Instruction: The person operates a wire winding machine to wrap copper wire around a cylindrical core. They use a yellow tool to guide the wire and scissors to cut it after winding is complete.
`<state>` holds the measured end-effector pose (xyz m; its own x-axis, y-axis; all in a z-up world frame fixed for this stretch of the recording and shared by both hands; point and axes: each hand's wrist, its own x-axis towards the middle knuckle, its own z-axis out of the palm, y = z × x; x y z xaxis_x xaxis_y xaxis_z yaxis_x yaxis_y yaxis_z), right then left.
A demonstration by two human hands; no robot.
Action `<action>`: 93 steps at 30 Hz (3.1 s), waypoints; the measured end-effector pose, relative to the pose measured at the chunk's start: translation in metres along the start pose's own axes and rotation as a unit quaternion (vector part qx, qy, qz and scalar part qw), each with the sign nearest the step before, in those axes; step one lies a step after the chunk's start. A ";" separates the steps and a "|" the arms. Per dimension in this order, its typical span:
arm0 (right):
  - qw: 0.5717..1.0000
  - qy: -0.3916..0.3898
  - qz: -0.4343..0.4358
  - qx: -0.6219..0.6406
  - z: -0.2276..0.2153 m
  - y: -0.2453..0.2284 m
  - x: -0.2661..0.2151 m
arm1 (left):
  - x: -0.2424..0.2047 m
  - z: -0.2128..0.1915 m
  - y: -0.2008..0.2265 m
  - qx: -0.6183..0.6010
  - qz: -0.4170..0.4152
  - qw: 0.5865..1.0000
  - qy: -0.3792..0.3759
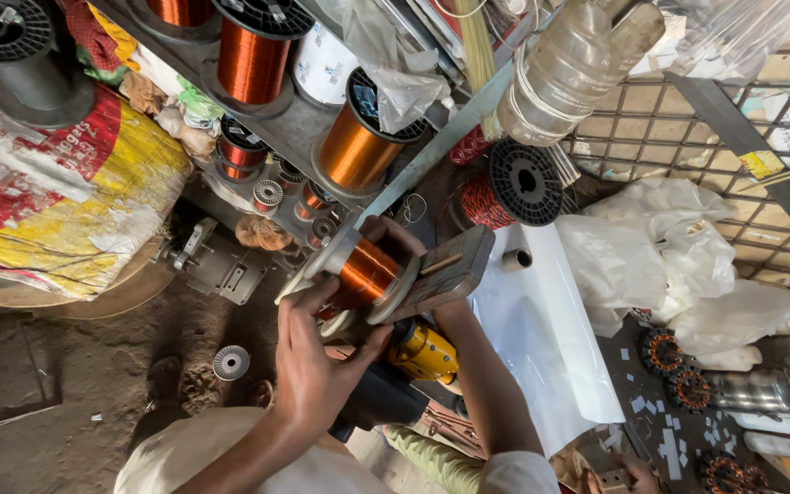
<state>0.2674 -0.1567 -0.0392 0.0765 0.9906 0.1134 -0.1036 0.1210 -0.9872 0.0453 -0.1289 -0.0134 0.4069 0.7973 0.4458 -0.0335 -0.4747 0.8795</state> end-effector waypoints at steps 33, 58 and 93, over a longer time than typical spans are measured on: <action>0.920 -0.018 -0.186 -0.344 -0.022 -0.030 0.005 | 0.025 -0.020 0.019 0.178 0.134 0.971 -0.091; 0.980 0.191 0.061 0.008 0.084 -0.072 -0.002 | -0.012 -0.074 -0.072 -0.179 0.086 0.952 -0.232; 0.971 0.179 0.120 0.102 -0.007 -0.008 0.022 | -0.023 0.021 -0.034 -0.001 0.043 0.996 0.077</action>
<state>0.2771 -0.1360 -0.0294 0.3628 0.9104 -0.1991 -0.3526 -0.0637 -0.9336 0.0564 -0.1391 -0.0570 0.2577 0.8016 0.5395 -0.0632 -0.5432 0.8372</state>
